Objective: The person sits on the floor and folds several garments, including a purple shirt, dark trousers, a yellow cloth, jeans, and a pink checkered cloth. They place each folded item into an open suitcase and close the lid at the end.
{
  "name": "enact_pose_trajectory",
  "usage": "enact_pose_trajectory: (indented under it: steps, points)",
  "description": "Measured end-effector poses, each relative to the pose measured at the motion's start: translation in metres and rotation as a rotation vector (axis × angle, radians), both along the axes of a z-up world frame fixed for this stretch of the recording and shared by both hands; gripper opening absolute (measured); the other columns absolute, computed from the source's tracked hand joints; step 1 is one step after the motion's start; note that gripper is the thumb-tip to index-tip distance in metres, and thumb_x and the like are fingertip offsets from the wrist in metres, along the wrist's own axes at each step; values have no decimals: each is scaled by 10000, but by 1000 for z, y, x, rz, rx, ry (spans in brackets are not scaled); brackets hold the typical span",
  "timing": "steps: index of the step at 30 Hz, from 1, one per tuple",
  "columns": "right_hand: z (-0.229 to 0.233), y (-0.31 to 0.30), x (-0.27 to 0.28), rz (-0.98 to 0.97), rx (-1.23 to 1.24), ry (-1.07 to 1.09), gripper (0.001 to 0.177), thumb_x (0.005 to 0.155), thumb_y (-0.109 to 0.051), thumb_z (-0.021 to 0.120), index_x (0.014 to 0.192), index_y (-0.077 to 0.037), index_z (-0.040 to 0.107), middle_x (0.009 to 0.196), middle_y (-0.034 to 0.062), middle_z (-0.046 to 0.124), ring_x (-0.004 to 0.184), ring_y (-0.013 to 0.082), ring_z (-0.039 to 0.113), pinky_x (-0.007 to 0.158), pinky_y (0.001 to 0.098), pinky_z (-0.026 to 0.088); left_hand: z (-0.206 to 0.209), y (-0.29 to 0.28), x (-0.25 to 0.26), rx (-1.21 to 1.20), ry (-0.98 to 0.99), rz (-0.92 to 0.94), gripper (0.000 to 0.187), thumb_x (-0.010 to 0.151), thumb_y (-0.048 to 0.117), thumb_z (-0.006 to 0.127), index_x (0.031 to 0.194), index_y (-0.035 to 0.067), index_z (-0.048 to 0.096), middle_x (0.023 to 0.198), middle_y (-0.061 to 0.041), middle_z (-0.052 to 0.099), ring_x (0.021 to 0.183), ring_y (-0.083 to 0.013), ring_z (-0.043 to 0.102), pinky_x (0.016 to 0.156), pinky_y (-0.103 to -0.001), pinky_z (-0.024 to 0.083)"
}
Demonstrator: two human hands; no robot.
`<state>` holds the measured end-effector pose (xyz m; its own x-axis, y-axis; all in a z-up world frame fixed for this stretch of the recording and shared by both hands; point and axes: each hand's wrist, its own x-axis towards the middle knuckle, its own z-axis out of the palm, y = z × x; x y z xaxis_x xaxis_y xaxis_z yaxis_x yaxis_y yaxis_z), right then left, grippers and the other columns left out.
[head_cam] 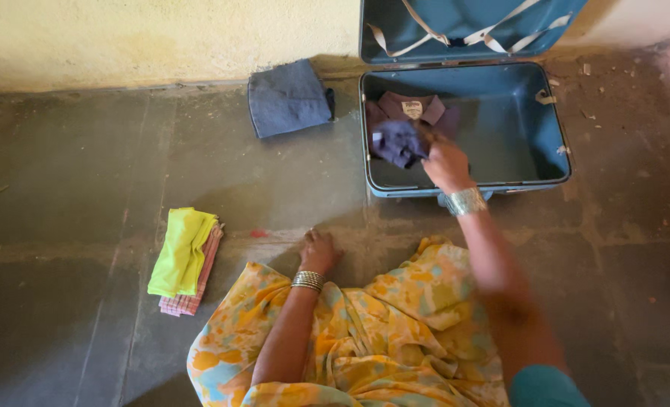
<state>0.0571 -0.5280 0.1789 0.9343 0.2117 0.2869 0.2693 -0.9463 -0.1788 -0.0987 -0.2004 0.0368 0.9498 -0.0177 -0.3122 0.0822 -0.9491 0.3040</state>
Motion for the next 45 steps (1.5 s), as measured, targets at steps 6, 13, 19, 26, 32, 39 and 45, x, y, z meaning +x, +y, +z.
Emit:
enact_pose_trajectory:
  steps: [6, 13, 19, 26, 32, 39, 45]
  points:
    - [-37, 16, 18, -61, -170, 404, 762, 882, -286, 662, 1598, -310, 400, 1472, 228, 426, 1276, 504, 473, 952, 628, 477, -17, -4, -2, 23, -23, 1, 874, 799, 552, 776, 1493, 130, 453, 1613, -310, 242, 1493, -519, 244, 1061, -644, 440]
    - [-82, 19, 43, -37, 13, 743, 640, 912, -710, 478, 1496, -449, 470, 1660, 184, 205, 1501, 533, 181, 1145, 688, 282, -13, -2, -3, 48, 30, -32, 973, 789, 596, 783, 1544, 133, 380, 1636, -315, 169, 1507, -541, 166, 1086, -665, 402]
    - [-66, 31, 22, -71, 43, 668, 588, 922, -680, 471, 1437, -418, 585, 1577, 223, 355, 1385, 564, 331, 1142, 625, 347, -10, 0, -5, 45, -9, -63, 983, 760, 617, 794, 1517, 126, 406, 1623, -348, 154, 1490, -563, 179, 1097, -642, 392]
    - [-2, 123, -79, 146, 12, 190, 355, 1015, -434, 619, 1240, -173, 702, 1335, 121, 622, 1301, 316, 570, 1044, 487, 505, -33, 10, 1, 13, -126, -104, 809, 728, 597, 814, 1367, 162, 576, 1555, -358, 307, 1417, -534, 345, 1127, -577, 406]
    - [-63, 177, -152, 498, 309, 93, 346, 918, -312, 737, 1163, -69, 708, 1294, 218, 654, 1169, 350, 635, 978, 455, 520, -54, 41, 16, -269, -250, -47, 657, 830, 520, 756, 1371, 179, 608, 1419, -113, 596, 1315, -363, 558, 1066, -517, 467]
    - [-107, 181, -168, 557, -12, 360, 281, 808, -361, 706, 814, -80, 714, 956, 162, 689, 946, 372, 645, 821, 493, 534, -3, 103, 39, -290, -477, 194, 249, 825, 261, 686, 1042, 154, 745, 1032, -138, 753, 986, -360, 705, 843, -475, 565]
    - [-126, 183, -154, 580, 146, 309, 333, 809, -289, 713, 1062, -79, 664, 1244, 202, 625, 1173, 417, 579, 949, 491, 498, 22, 236, 41, -81, -645, 447, 114, 901, 228, 658, 897, 120, 694, 868, -161, 721, 814, -370, 698, 706, -506, 556]
